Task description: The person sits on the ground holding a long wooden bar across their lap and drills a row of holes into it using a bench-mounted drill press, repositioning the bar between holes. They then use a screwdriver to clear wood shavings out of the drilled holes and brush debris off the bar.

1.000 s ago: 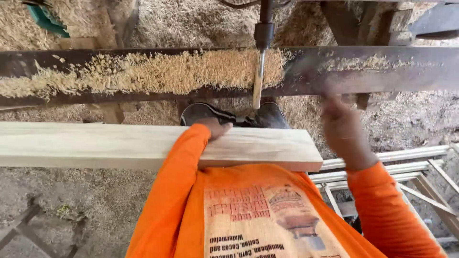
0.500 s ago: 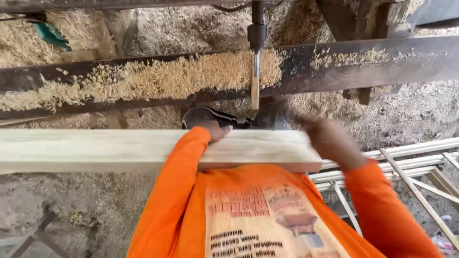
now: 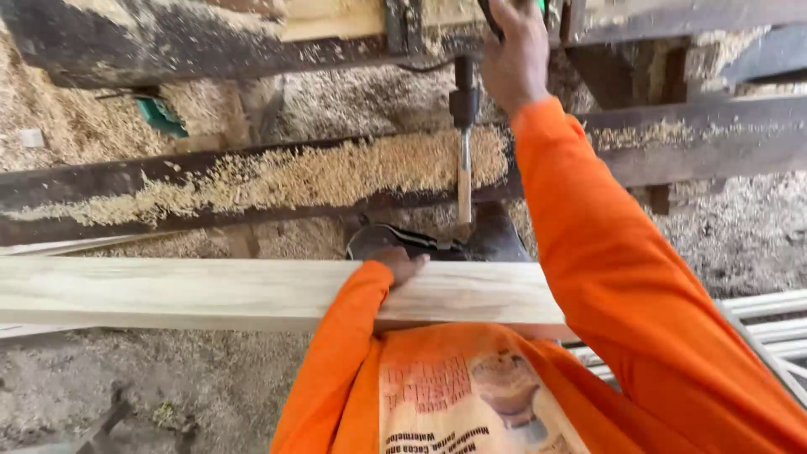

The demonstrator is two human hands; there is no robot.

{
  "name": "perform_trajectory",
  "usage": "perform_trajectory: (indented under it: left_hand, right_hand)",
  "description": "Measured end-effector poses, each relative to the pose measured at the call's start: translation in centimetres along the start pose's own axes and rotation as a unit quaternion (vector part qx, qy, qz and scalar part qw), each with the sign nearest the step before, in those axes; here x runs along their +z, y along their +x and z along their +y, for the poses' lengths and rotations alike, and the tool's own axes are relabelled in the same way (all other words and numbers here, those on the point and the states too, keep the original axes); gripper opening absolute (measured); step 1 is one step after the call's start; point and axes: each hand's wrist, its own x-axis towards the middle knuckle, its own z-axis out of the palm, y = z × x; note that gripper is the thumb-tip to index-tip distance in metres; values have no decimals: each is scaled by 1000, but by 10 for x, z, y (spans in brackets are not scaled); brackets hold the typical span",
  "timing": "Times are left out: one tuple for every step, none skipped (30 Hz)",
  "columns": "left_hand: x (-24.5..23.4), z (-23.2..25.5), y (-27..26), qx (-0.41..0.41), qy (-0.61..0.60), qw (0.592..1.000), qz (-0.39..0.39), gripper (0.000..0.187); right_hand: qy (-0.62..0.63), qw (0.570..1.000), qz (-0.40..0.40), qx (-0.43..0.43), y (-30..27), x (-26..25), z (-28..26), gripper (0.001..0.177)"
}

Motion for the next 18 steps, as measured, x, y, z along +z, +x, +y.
perform_trajectory:
  left_hand:
    - [3,5,-11,0,0,1000,-8,94]
    - [-9,8,-14,-17,-10,1000,9,95]
    - [-21,12,-18,-34,-20,999,25,95]
    - [-25,13,-21,-34,-21,999,26,95]
    - [-29,14,-23,-18,-7,999,38,99]
    - [-23,14,-30,-3,5,999,40,103]
    - [-32,19,-41,-3,3,999,32,103]
    - [-43,24,-51,-18,22,999,27,105]
    - [-54,30,-60,-32,41,998,21,106]
    - [-63,31,-65,-31,43,998,21,106]
    - [-73,32,-70,15,12,999,50,93]
    - [-82,34,-76,62,-18,995,78,85]
    - [-89,36,-76,63,-17,995,79,85]
    - [-95,36,-77,72,-29,994,79,86]
    - [-101,37,-78,80,-41,993,79,87]
    - [-101,35,-74,80,-41,993,74,87]
    - [-102,33,-70,48,-29,998,38,89]
    - [-106,33,-63,21,-13,1000,5,94]
  right_hand:
    - [0,1000,-5,6,-9,8,1,50]
    - [-14,1000,5,25,0,18,1,52]
    - [-27,999,15,45,9,29,1,53]
    - [-27,999,16,43,2,13,-7,53]
    - [-29,999,16,33,-5,-2,-14,60]
    - [-31,999,8,31,-23,-17,-22,68]
    - [-32,999,2,36,-45,-48,-32,68]
    - [-39,988,-101,110,-66,-80,-41,65]
    - [-44,961,-203,180,-86,-113,-52,68]
    - [-45,961,-202,181,-122,-115,-26,68]
    - [-54,896,-359,254,-157,-118,-1,80]
    - [-62,800,-504,320,-192,-122,25,95]
    - [-62,800,-502,321,-234,-121,43,95]
    - [-8,792,-539,286,-275,-118,62,74]
    - [45,780,-573,250,-317,-115,81,59]
    - [47,777,-575,253,-295,-129,46,59]
    - [96,752,-477,445,-272,-143,12,63]
    - [139,689,-354,616,-247,-156,-20,75]
